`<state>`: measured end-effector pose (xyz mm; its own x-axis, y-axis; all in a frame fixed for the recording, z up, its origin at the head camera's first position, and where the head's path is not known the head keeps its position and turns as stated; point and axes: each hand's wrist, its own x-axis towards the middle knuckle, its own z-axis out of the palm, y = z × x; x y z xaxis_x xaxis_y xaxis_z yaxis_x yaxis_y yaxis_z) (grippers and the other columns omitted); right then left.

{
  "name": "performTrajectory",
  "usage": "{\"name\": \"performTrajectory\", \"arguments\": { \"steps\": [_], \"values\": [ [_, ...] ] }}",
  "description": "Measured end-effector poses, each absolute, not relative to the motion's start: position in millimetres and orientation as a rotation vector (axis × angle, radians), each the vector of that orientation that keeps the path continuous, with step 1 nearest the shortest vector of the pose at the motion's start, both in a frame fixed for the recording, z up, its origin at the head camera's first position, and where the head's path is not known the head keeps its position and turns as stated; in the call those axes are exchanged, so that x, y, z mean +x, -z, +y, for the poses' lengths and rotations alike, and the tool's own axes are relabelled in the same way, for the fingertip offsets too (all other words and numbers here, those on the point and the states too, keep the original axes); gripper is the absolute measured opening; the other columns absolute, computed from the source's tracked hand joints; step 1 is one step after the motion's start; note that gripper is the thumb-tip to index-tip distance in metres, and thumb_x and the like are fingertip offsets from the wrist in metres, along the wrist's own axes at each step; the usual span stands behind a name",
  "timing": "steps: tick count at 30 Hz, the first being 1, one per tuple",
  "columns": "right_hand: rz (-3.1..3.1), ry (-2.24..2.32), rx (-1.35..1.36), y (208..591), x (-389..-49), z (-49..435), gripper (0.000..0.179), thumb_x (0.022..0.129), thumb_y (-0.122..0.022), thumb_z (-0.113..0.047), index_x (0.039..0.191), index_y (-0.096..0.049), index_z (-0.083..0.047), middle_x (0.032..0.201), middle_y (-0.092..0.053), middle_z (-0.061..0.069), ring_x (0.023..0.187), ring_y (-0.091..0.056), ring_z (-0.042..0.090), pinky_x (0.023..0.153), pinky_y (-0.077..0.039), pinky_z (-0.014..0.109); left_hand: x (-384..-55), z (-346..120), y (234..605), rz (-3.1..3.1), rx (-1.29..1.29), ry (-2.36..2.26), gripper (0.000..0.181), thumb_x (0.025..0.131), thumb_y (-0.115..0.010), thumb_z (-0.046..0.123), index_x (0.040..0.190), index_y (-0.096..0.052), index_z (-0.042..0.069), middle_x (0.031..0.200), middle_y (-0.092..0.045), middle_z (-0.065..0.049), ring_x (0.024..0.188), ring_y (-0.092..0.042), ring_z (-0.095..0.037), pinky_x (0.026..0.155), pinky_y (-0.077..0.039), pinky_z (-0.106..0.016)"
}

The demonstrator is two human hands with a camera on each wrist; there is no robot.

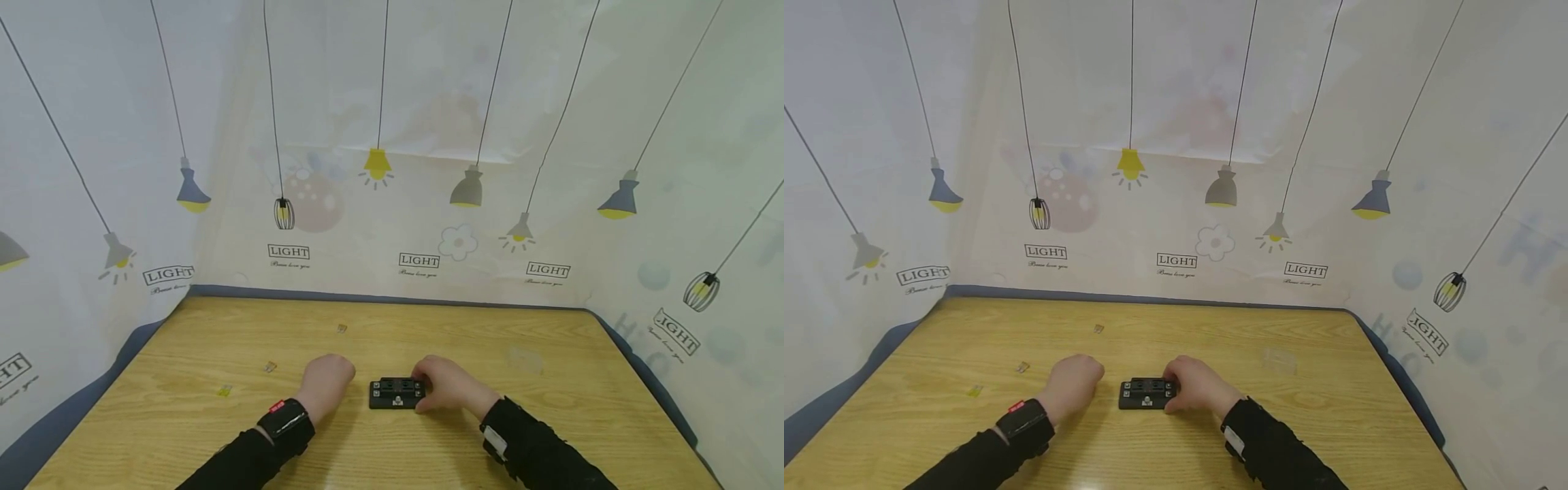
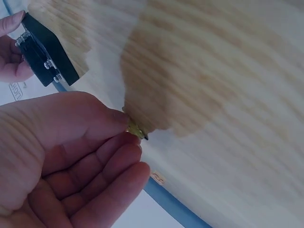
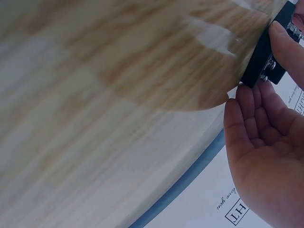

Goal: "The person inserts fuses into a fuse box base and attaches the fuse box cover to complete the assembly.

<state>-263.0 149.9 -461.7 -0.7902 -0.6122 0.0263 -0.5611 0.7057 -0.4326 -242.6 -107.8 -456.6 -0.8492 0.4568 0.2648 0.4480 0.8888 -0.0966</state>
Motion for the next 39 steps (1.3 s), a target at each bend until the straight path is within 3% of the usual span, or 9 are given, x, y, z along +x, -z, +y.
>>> {"name": "performTrajectory", "arguments": {
  "steps": [14, 26, 39],
  "values": [
    [2.794, 0.652, -0.961, 462.0, -262.7, 150.1, 0.039, 0.072, -0.090, -0.019, 0.100, -0.067, -0.007, 0.090, -0.055, -0.002, 0.077, -0.047, 0.012, 0.073, -0.045, 0.034, -246.7, -113.7, 458.9, -2.786, -0.651, 0.005, 0.028, 0.079, -0.067, -0.010, 0.062, -0.058, 0.011, 0.063, -0.057, -0.002, 0.059, -0.057, -0.017, 0.054, -0.050, -0.038],
    [2.807, 0.643, -0.955, 462.5, -263.1, 149.7, 0.040, 0.071, -0.090, -0.019, 0.101, -0.067, -0.007, 0.091, -0.056, -0.002, 0.078, -0.048, 0.012, 0.075, -0.047, 0.035, -251.3, -113.6, 456.4, -2.813, -0.591, 0.072, 0.021, 0.083, -0.068, -0.006, 0.070, -0.064, 0.009, 0.067, -0.058, -0.002, 0.060, -0.056, -0.017, 0.055, -0.050, -0.035],
    [2.807, 0.638, -0.950, 465.5, -265.0, 150.5, 0.040, 0.071, -0.090, -0.021, 0.102, -0.067, -0.008, 0.093, -0.057, -0.002, 0.081, -0.051, 0.013, 0.078, -0.048, 0.036, -247.7, -96.4, 432.2, -2.797, -0.666, 0.413, 0.016, 0.078, -0.068, -0.006, 0.080, -0.074, 0.009, 0.079, -0.067, -0.002, 0.072, -0.062, -0.016, 0.064, -0.053, -0.035]
  ]
}}
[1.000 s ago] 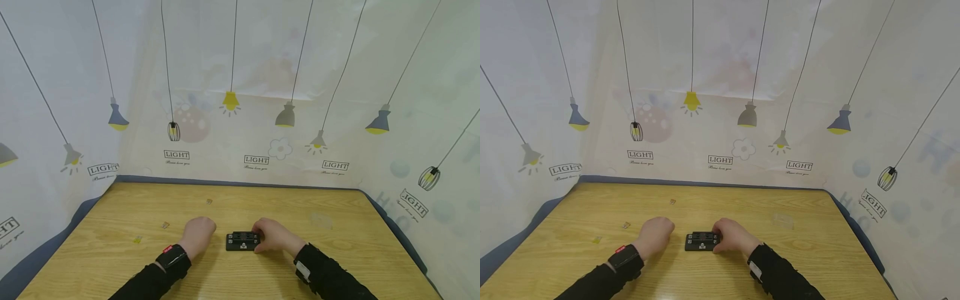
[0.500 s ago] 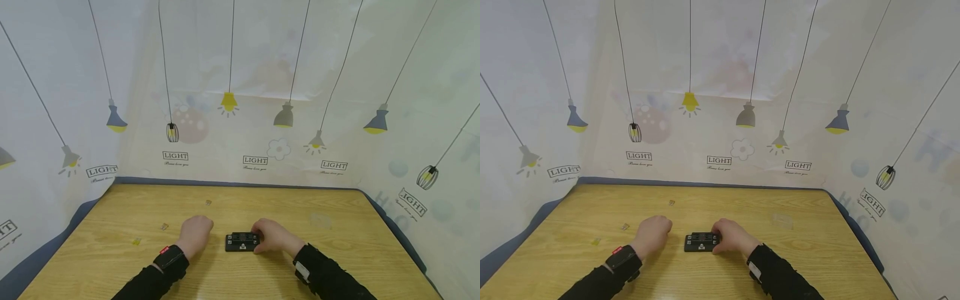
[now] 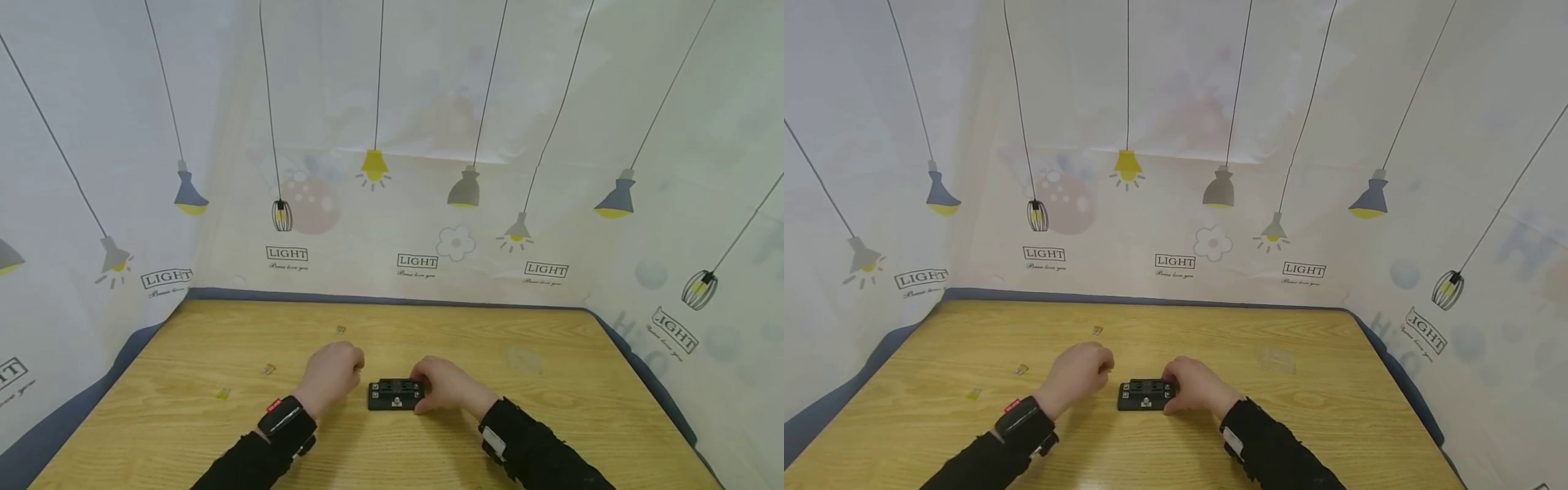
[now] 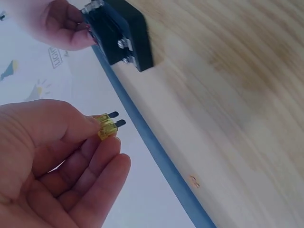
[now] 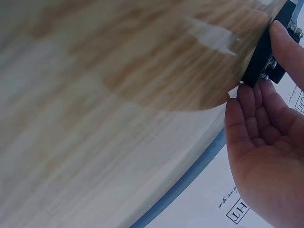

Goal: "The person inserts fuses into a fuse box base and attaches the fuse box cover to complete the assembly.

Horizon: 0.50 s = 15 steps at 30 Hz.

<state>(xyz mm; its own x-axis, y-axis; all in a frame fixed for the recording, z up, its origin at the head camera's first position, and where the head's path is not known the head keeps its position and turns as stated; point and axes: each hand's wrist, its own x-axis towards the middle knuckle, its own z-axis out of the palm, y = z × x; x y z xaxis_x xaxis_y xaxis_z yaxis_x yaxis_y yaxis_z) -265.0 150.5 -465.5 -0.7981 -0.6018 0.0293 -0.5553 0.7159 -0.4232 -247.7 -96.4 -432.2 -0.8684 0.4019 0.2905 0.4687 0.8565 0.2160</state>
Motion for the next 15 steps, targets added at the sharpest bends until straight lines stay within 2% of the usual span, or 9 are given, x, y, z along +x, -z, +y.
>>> {"name": "performTrajectory", "arguments": {
  "steps": [5, 15],
  "values": [
    [2.797, 0.647, -0.948, 466.5, -265.8, 150.6, 0.040, 0.071, -0.090, -0.020, 0.102, -0.067, -0.008, 0.093, -0.057, -0.002, 0.081, -0.051, 0.013, 0.078, -0.048, 0.036, -247.0, -88.5, 430.0, -2.788, -0.711, 0.522, 0.015, 0.082, -0.069, -0.004, 0.084, -0.077, 0.008, 0.086, -0.070, -0.004, 0.079, -0.065, -0.017, 0.072, -0.055, -0.037],
    [2.790, 0.668, -0.952, 463.8, -265.3, 150.3, 0.039, 0.071, -0.090, -0.020, 0.099, -0.066, -0.007, 0.090, -0.056, -0.002, 0.079, -0.049, 0.012, 0.076, -0.047, 0.035, -249.2, -73.0, 426.4, -2.792, -0.739, 0.712, 0.014, 0.085, -0.070, -0.001, 0.093, -0.078, 0.007, 0.089, -0.070, -0.003, 0.083, -0.064, -0.019, 0.075, -0.053, -0.037]
  ]
}}
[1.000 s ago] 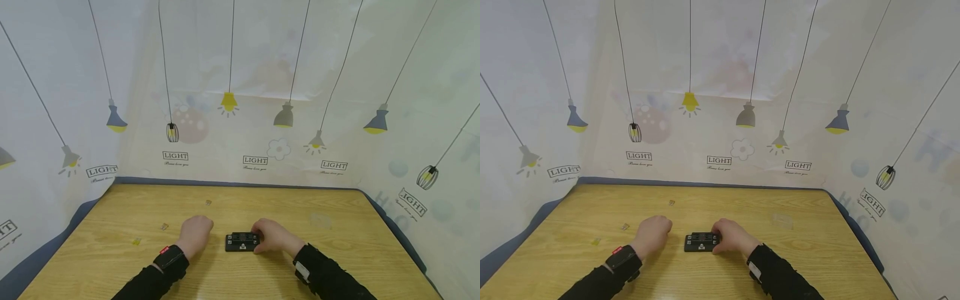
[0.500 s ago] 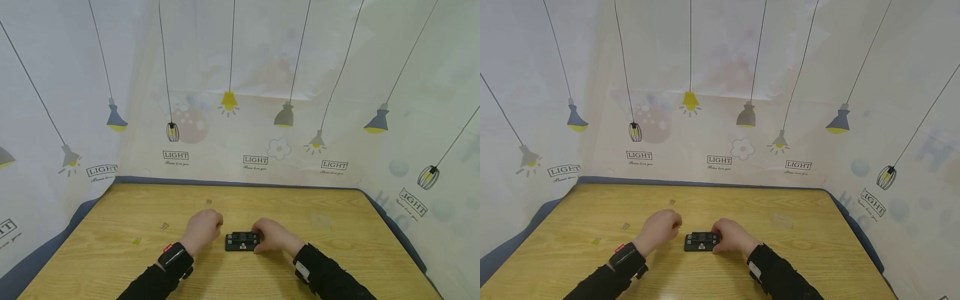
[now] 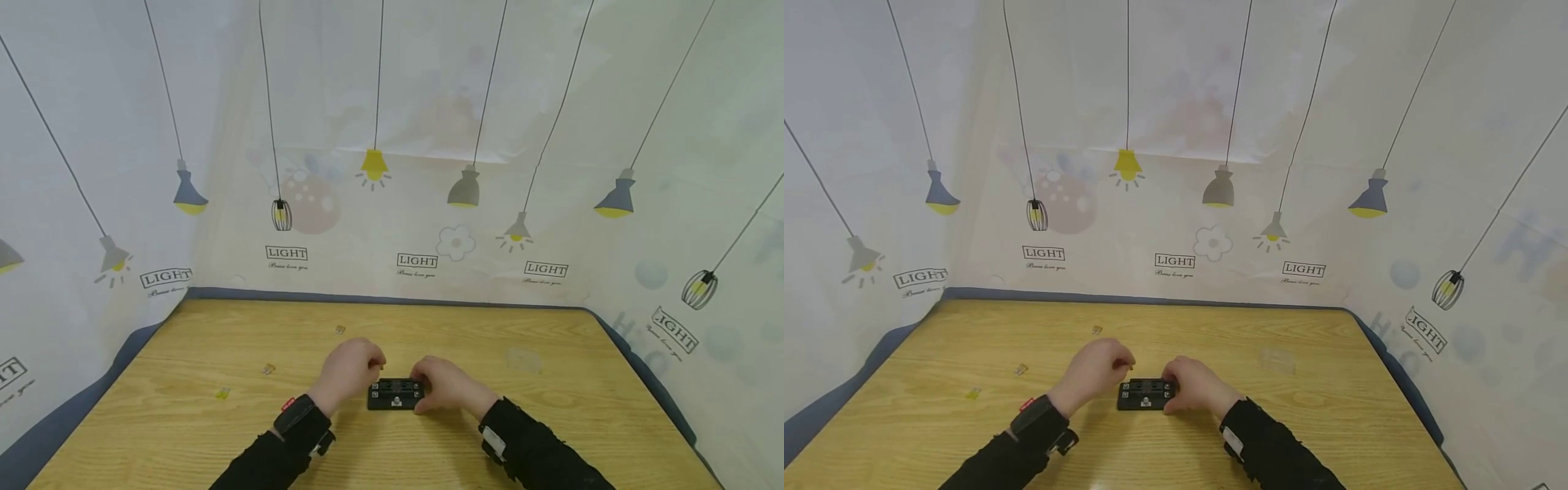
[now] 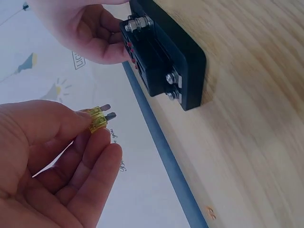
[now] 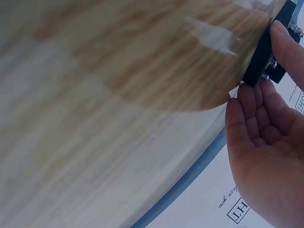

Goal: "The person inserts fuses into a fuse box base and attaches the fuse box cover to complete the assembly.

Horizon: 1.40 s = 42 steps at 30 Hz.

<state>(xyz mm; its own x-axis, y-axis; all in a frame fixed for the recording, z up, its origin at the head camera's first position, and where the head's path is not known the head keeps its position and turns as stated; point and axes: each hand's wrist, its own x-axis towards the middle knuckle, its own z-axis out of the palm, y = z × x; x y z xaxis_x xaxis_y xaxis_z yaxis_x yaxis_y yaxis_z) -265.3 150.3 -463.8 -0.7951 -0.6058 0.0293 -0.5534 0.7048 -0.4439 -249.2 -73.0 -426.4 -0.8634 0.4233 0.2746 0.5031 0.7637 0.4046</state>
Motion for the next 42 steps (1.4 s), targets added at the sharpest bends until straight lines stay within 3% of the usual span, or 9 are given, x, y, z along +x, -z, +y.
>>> {"name": "performTrajectory", "arguments": {
  "steps": [13, 42],
  "values": [
    [2.783, 0.692, -0.961, 463.6, -265.6, 151.4, 0.039, 0.071, -0.090, -0.018, 0.101, -0.067, -0.007, 0.091, -0.055, -0.002, 0.079, -0.049, 0.013, 0.076, -0.047, 0.035, -255.8, -58.8, 434.2, -2.720, -0.895, 0.770, 0.012, 0.088, -0.069, 0.001, 0.094, -0.079, 0.005, 0.091, -0.073, -0.005, 0.087, -0.068, -0.022, 0.077, -0.054, -0.035],
    [2.763, 0.754, -0.924, 461.0, -264.9, 152.1, 0.042, 0.069, -0.092, -0.015, 0.100, -0.066, -0.003, 0.093, -0.058, 0.001, 0.083, -0.053, 0.017, 0.080, -0.048, 0.037, -261.7, -33.6, 444.2, -2.783, -0.904, 0.735, 0.013, 0.087, -0.071, 0.002, 0.087, -0.080, 0.010, 0.083, -0.073, -0.001, 0.081, -0.067, -0.013, 0.074, -0.053, -0.029]
  ]
}}
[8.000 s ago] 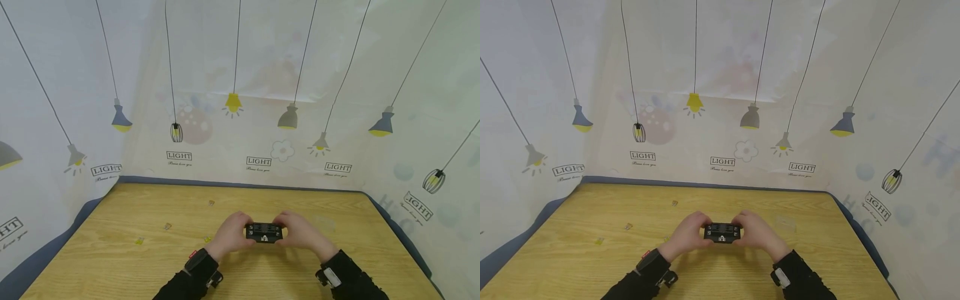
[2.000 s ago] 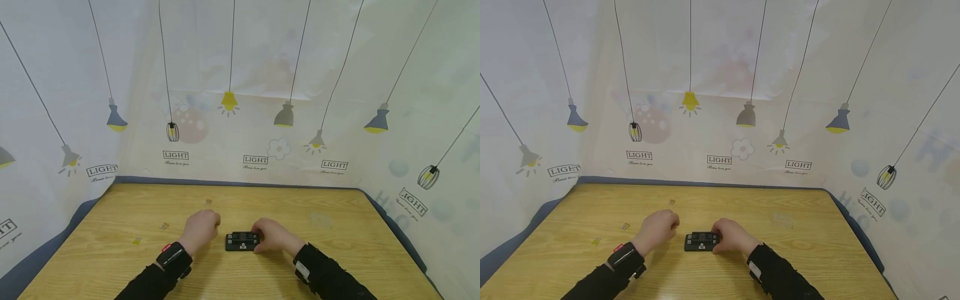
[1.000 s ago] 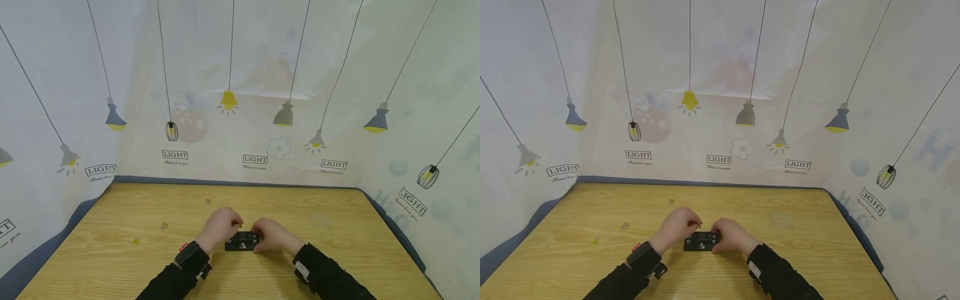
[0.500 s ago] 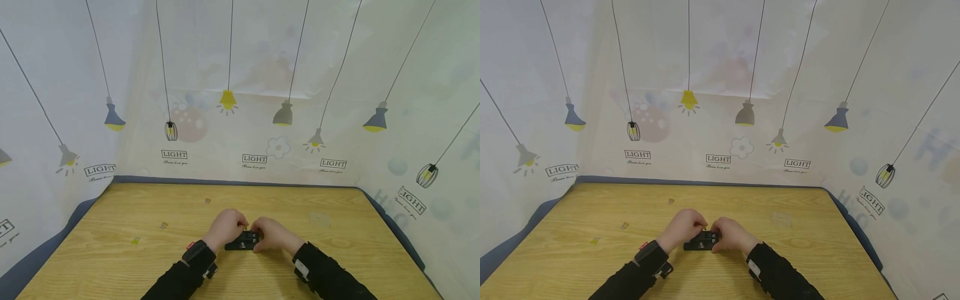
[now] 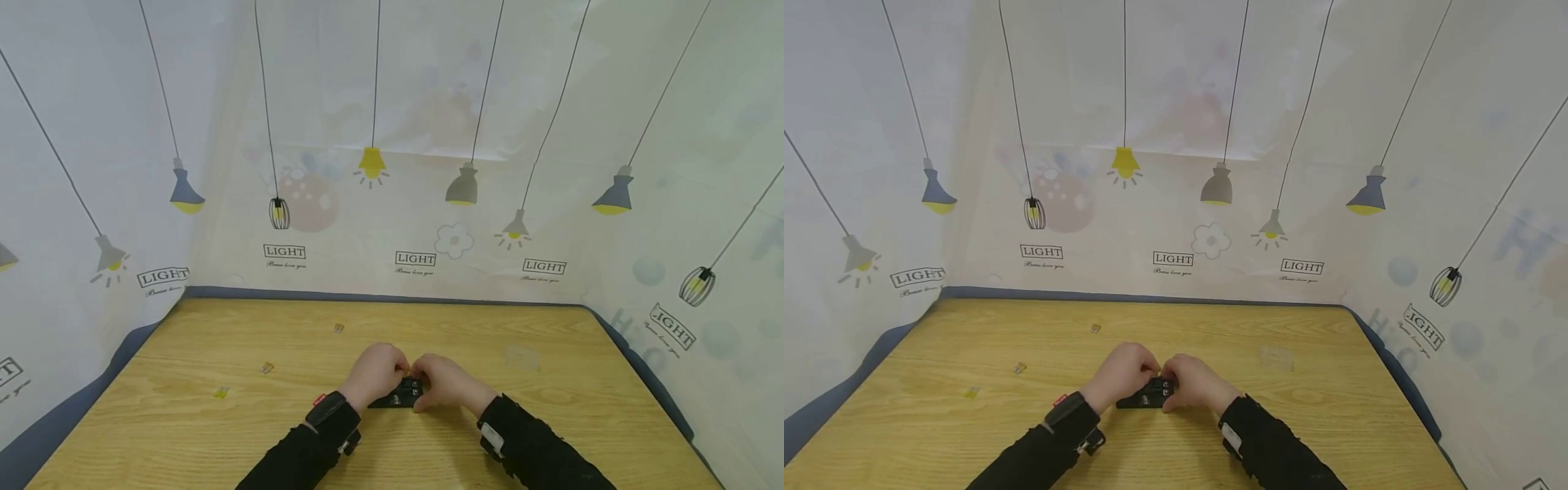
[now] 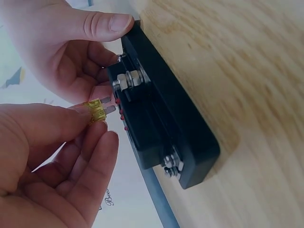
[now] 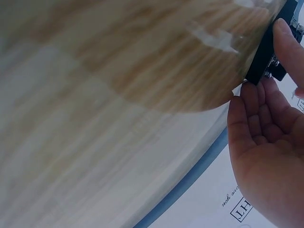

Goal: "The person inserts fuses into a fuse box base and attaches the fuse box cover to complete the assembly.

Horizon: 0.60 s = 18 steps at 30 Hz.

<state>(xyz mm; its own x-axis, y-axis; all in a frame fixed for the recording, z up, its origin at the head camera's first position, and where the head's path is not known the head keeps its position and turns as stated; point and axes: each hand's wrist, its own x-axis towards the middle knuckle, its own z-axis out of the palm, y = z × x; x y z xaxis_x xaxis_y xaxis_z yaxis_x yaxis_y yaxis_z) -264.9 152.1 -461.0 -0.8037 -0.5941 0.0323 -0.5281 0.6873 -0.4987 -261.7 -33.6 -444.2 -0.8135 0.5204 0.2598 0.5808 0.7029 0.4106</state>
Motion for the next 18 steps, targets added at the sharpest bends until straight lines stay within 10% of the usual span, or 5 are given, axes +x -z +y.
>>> {"name": "performTrajectory", "arguments": {
  "steps": [18],
  "values": [
    [2.745, 0.767, -0.969, 461.1, -265.4, 154.7, 0.041, 0.070, -0.091, -0.015, 0.100, -0.066, -0.003, 0.090, -0.056, 0.001, 0.077, -0.047, 0.014, 0.075, -0.046, 0.035, -262.7, -26.7, 444.7, -2.817, -0.932, 0.642, 0.017, 0.086, -0.069, -0.002, 0.084, -0.080, 0.010, 0.080, -0.071, 0.003, 0.073, -0.061, -0.007, 0.070, -0.050, -0.025]
  ]
}}
